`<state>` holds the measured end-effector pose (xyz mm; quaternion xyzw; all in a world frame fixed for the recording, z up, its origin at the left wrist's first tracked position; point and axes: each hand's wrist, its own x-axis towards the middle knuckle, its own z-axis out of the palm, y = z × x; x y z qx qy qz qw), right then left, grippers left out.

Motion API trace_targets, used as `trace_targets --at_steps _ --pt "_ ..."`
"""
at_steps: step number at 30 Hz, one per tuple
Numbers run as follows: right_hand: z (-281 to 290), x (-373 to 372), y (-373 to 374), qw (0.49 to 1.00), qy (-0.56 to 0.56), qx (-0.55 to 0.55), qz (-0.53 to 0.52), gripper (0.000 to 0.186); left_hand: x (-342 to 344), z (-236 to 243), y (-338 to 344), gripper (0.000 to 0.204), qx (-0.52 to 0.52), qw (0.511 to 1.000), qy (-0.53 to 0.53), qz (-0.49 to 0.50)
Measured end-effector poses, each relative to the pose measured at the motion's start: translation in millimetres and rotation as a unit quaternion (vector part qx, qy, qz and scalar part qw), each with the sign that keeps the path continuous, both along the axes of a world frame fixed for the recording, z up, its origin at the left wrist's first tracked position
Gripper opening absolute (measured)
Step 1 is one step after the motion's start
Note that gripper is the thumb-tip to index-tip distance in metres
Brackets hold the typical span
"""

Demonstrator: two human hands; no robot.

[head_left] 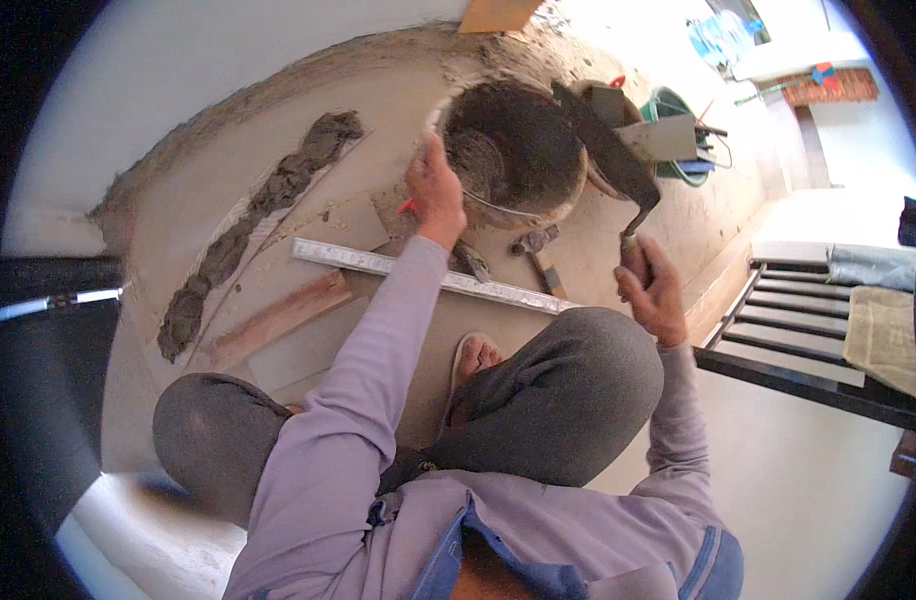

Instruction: The person scoops cement from a bucket using a trowel and applies it to the floor along a linear path. They then use a straight edge to level the applied cement and a hammer to tap a wooden plank into place.

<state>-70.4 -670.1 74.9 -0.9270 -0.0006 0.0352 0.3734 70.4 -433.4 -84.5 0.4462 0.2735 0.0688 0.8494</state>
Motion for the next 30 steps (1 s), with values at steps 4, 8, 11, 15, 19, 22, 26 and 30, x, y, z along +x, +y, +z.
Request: trace_targets --at_steps 4,8,11,15,19,22,26,30 --pt "-76.3 -23.8 -9.9 0.993 -0.083 -0.081 -0.039 0.037 24.6 -6.4 21.9 0.05 -0.023 0.996 -0.087 -0.018" --pt "-142.4 -13.1 -16.4 0.987 -0.104 -0.12 -0.008 0.037 34.1 3.7 26.7 0.044 0.003 0.999 -0.045 -0.026" --pt "-168.1 4.0 -13.2 0.988 -0.107 -0.107 -0.019 0.033 25.6 10.9 7.3 0.043 0.073 0.996 0.016 0.056" --pt "-169.9 19.1 -14.4 0.994 -0.068 -0.084 -0.02 0.025 18.3 -1.6 2.7 0.049 -0.017 0.997 -0.046 0.065" --pt "-185.6 14.9 -41.5 0.987 0.017 -0.155 0.029 0.035 35.1 -11.8 10.3 0.053 -0.029 0.998 -0.006 0.051" --pt "-186.2 1.9 -55.9 0.988 0.014 -0.152 0.028 0.035 40.5 -11.8 9.8 0.053 -0.039 0.997 0.025 0.069" --pt "-170.4 -33.6 -65.6 0.989 0.024 -0.144 -0.004 0.027 42.7 -17.1 10.0 0.055 -0.054 0.994 0.022 0.088" --pt "-150.2 -95.8 -109.6 0.977 0.107 -0.184 -0.021 0.03 45.9 -18.2 17.1 0.055 -0.028 0.998 -0.029 0.047"
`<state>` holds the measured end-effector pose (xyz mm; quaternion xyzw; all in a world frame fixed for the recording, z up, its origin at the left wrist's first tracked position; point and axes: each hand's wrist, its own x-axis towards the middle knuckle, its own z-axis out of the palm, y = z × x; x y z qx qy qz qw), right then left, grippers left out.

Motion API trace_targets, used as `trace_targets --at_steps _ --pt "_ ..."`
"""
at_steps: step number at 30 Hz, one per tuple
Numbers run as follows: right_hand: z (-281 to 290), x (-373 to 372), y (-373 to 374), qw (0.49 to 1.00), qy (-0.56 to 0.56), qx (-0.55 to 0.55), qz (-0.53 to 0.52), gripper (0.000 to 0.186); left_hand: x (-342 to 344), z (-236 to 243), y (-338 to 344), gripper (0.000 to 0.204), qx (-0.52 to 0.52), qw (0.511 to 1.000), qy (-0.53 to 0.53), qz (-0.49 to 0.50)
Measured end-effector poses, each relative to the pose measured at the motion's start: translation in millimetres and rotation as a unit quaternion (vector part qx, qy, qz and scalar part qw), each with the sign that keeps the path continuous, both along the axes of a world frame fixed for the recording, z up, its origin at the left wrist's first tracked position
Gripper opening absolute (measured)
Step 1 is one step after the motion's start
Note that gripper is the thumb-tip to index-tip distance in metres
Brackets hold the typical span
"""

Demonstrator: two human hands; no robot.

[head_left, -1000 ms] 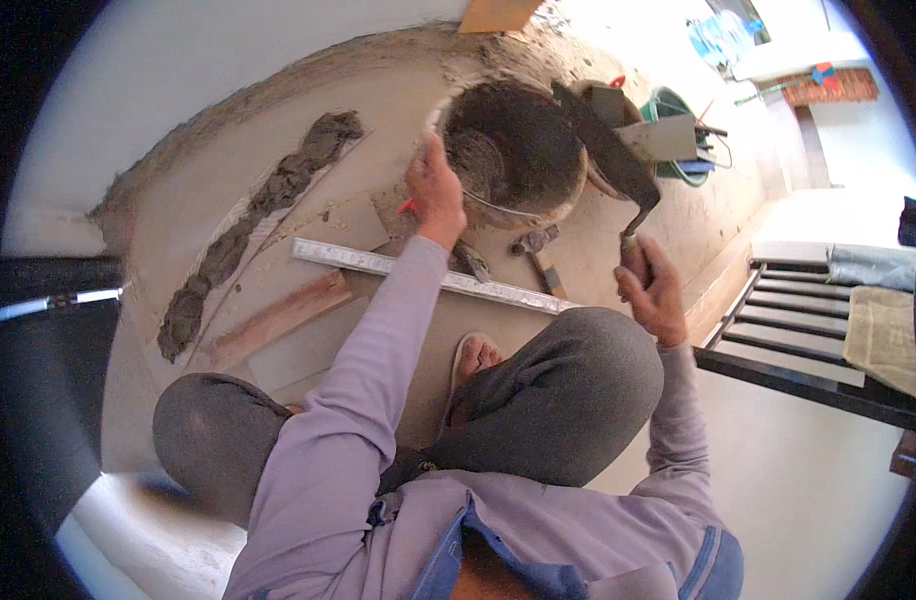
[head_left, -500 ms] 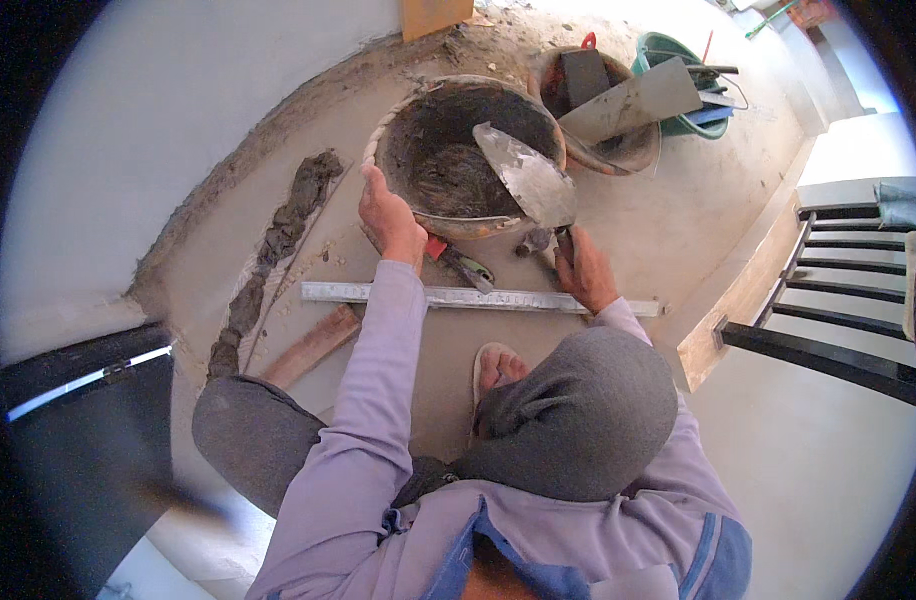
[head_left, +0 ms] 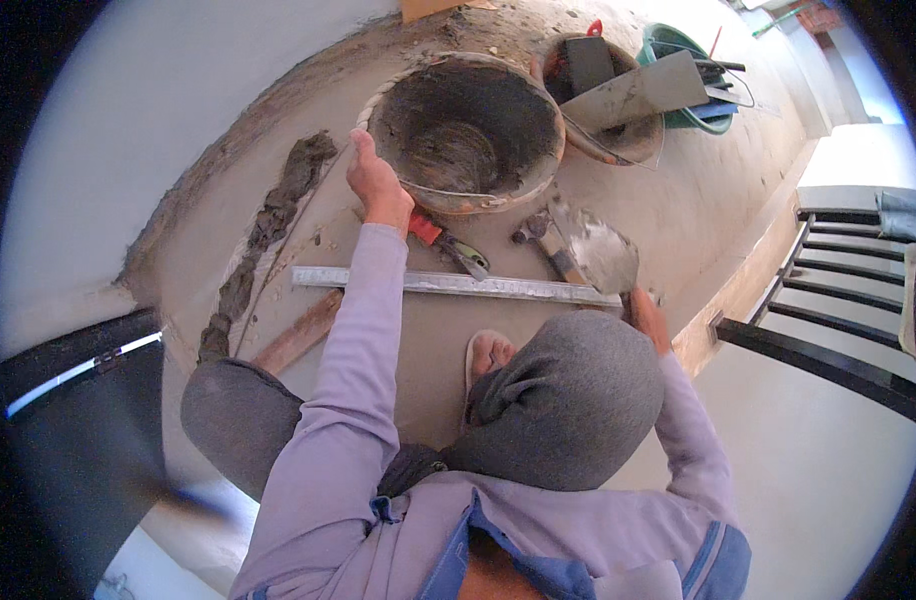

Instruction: The person scoops cement from a bucket using a trowel and applies it to the floor along a linear path. They then use a straight edge to level the applied cement and a hammer to tap a wooden plank into place.

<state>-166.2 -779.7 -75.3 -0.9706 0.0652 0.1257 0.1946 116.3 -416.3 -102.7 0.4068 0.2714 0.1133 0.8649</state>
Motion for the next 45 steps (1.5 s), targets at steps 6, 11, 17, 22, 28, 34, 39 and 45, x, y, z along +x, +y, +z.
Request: trace_targets --at_steps 6,11,17,22,28,34,39,45 --pt "72.6 13.6 25.5 0.975 -0.013 0.22 0.034 0.032 -24.7 30.7 -4.4 0.053 0.014 0.999 -0.033 -0.022" --pt "75.7 72.1 58.9 0.697 0.277 0.642 -0.162 0.032 -31.6 38.7 -9.7 0.048 0.112 0.989 -0.092 -0.015" --pt "96.8 28.0 31.3 0.951 0.101 0.274 -0.102 0.028 -11.7 63.5 -8.7 0.037 0.276 0.949 -0.15 -0.002" --pt "147.0 78.5 25.2 0.991 -0.119 -0.023 0.063 0.026 19.3 113.3 -5.2 0.042 0.325 0.918 -0.218 -0.065" --pt "187.8 134.5 44.5 0.991 -0.091 -0.01 0.093 0.022 12.4 150.6 1.6 0.03 0.439 0.841 -0.311 -0.049" --pt "155.0 150.7 64.5 0.973 -0.035 -0.03 0.225 0.026 -13.5 150.6 20.4 0.024 0.499 0.808 -0.31 -0.047" --pt "114.7 154.6 83.8 0.919 0.027 -0.099 0.381 0.036 -17.4 94.7 20.2 0.018 0.51 0.809 -0.287 -0.057" --pt "115.6 165.6 114.6 0.911 0.332 0.176 0.169 0.045 -33.0 62.4 11.0 0.018 0.477 0.849 -0.221 -0.054"
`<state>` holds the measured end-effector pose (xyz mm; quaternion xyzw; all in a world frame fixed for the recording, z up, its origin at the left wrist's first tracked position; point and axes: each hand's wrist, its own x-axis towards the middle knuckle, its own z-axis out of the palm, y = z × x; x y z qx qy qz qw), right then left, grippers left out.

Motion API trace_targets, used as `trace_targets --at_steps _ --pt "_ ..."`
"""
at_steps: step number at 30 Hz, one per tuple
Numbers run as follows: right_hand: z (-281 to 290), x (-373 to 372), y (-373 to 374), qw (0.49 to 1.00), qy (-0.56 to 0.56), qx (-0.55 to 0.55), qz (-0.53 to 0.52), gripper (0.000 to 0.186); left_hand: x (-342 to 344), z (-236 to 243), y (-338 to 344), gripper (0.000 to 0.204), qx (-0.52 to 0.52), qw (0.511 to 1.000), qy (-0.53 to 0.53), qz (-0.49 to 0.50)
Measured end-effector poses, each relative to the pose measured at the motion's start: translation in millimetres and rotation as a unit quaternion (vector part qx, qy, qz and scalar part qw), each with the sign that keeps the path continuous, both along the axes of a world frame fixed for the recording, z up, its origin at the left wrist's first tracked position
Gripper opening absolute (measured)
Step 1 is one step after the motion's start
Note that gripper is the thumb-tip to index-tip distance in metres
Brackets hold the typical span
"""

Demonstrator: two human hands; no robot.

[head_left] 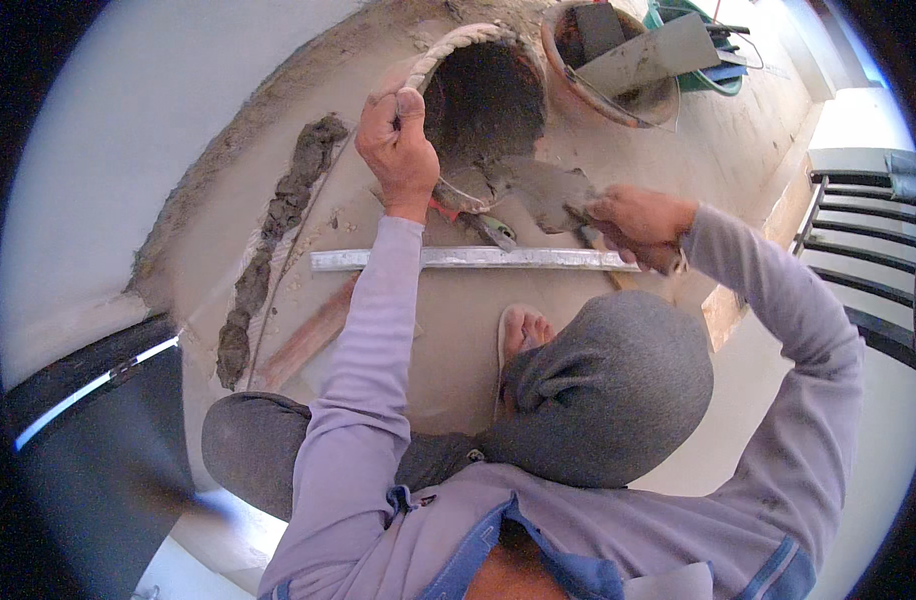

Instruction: The person scoops cement from a bucket using a trowel and applies it to the floor along a linear path. They then use a straight edge to level the applied cement and a hammer to tap a wooden plank into place.

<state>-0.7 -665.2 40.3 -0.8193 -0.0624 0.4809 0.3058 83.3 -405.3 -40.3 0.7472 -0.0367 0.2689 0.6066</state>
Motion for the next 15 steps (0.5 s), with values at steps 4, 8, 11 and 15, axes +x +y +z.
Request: trace_targets --at_steps 4,8,11,15 --pt "-14.8 29.9 23.0 0.998 0.022 0.054 0.031 0.049 -0.1 -6.8 3.6 0.022 -0.001 0.998 -0.01 -0.055" --pt "3.3 59.0 40.9 0.958 -0.202 -0.062 0.194 0.04 12.6 -3.2 17.2 0.026 0.02 0.997 0.005 -0.075" --pt "-28.4 63.0 38.2 0.929 -0.191 -0.252 0.192 0.025 21.8 -14.6 24.9 0.029 0.002 0.995 0.021 -0.101" --pt "-50.9 53.6 54.9 0.83 -0.326 -0.107 0.439 0.023 34.6 -25.9 37.7 0.022 0.038 0.995 0.011 -0.095"
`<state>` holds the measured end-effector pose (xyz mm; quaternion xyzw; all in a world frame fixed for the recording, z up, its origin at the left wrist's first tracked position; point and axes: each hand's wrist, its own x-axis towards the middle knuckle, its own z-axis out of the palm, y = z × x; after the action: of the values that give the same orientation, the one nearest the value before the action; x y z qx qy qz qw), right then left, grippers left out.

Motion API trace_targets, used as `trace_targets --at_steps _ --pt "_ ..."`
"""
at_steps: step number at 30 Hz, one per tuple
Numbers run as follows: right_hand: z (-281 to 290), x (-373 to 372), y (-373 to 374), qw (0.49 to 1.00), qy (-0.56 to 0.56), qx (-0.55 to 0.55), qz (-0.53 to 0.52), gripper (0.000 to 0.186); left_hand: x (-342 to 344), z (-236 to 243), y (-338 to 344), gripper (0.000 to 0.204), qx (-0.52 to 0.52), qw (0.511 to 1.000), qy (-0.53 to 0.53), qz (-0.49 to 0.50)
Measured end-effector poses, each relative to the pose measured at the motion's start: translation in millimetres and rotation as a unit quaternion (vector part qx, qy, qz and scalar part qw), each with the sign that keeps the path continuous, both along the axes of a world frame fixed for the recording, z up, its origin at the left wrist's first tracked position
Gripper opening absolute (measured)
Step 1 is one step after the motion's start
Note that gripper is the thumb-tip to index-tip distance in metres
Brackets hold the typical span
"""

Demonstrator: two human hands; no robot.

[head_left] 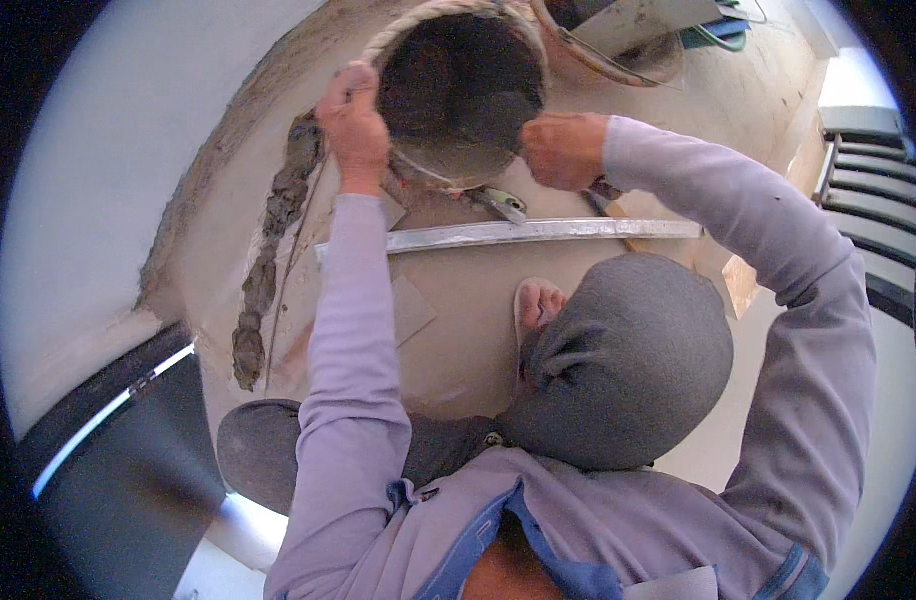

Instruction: The person scoops cement from a bucket using a trowel and applies it to the floor along a linear path. They then use a straight edge to level the applied cement and a hammer to tap a wooden plank into place.

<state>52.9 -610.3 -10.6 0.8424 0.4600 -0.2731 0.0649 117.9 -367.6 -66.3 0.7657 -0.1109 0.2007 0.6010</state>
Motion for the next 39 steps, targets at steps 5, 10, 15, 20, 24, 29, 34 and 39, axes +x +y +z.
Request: trace_targets --at_steps 5,10,15,20,24,29,34,39 --pt "21.2 20.4 5.7 0.989 -0.013 0.06 -0.132 0.023 18.0 -2.3 18.4 0.031 -0.275 0.953 0.112 -0.061" --pt "-7.4 25.5 9.5 0.944 -0.193 0.113 -0.245 0.033 17.8 18.0 12.0 0.032 -0.281 0.944 0.153 -0.084" --pt "-32.2 13.4 21.5 0.939 -0.248 0.142 -0.191 0.036 34.0 0.2 27.0 0.035 -0.243 0.95 0.177 -0.083" --pt "-17.7 -8.1 14.9 0.963 -0.226 0.069 -0.128 0.034 29.3 12.1 13.9 0.041 -0.206 0.96 0.145 -0.119" --pt "-8.1 -7.7 0.0 0.973 -0.209 -0.013 -0.101 0.034 29.5 11.3 11.1 0.036 -0.232 0.953 0.151 -0.123" --pt "5.1 1.6 -4.9 0.945 -0.257 0.058 -0.192 0.038 31.1 12.9 7.1 0.032 -0.234 0.952 0.152 -0.123" --pt "-28.2 12.6 -0.6 0.916 -0.315 0.102 -0.226 0.043 24.6 22.4 -2.6 0.03 -0.189 0.969 0.129 -0.089" --pt "-27.7 -19.7 -5.7 0.947 -0.234 0.057 -0.211 0.043 31.5 7.8 12.2 0.033 -0.218 0.961 0.14 -0.092"
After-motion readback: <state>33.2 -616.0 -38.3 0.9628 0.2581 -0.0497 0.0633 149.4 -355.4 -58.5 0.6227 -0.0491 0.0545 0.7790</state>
